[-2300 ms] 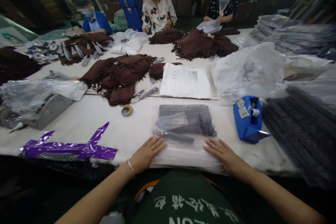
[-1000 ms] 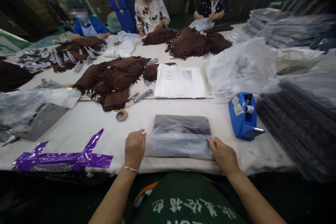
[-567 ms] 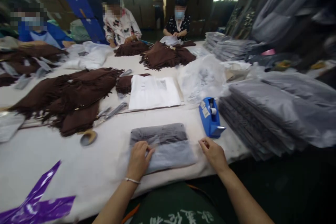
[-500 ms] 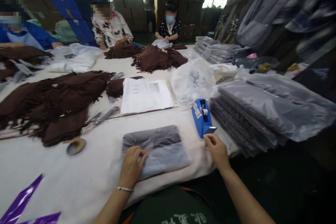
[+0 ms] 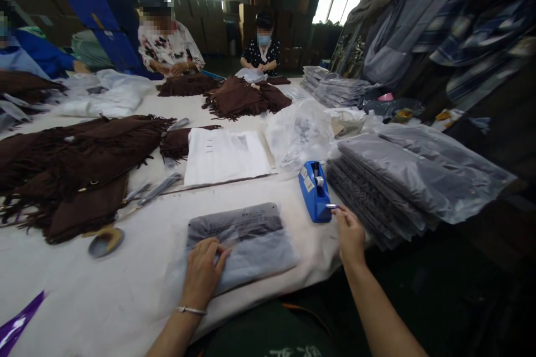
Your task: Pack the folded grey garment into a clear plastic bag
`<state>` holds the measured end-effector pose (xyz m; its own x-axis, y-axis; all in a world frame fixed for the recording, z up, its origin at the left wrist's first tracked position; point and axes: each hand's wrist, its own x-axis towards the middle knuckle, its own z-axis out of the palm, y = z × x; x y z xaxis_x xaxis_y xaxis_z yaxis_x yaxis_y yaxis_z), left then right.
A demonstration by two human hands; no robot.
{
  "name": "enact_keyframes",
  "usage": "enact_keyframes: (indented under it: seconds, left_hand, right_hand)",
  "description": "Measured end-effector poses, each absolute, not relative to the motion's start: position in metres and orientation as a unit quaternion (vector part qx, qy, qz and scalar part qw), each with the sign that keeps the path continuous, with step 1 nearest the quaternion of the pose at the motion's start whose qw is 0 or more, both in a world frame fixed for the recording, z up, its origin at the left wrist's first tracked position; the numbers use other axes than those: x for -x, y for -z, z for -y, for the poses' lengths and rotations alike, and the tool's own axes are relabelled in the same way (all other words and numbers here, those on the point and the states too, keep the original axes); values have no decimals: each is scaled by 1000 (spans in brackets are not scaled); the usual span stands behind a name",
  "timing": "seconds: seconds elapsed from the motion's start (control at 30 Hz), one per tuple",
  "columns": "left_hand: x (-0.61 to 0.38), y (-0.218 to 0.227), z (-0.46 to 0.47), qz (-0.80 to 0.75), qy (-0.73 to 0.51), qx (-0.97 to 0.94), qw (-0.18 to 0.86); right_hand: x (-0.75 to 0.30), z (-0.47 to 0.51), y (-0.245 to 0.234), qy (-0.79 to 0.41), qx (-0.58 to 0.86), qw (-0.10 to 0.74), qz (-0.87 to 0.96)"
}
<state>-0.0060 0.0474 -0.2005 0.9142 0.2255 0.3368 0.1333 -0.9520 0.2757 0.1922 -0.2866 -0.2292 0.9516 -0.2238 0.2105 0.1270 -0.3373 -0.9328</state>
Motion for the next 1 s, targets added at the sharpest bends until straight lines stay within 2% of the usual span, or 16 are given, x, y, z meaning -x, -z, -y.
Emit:
enact_keyframes:
  seconds: [0.17,0.37,0.57,0.63,0.73,0.83,0.9,0.93,1.0]
  left_hand:
    - [7,201,-47,-96,-182,-971,121]
    - [3,200,-46,-91,-184,-970,130]
    - [6,194,-35,-125,-165,-969,137]
    - [5,192,-32,-136,-153,-969,137]
    - [3,192,-29,-155,-147,-967,137]
    - [3,193,-27,-149,-143,-968,145]
    - [3,193,-27,-143,-144,-968,146]
    - [3,193,-27,-144,-146,-968,144]
    - [3,194,-26,-149,-149,-968,137]
  right_hand:
    - [-199,302,234,149,804,574,-42]
    - [-229,291,207,74,777,625,18]
    - [-188,293,220,139,749,647,-30]
    - [-184,305,231,115,785,607,-43]
    - [-186,315,230,108,855,506,-39]
    - [-180,294,202,63,858,504,79]
    - [-172,259,177,-53,821,509,253]
    - [-169,237,166,-117,793,486,349]
    - [-165,192,149,-194,753,383,498]
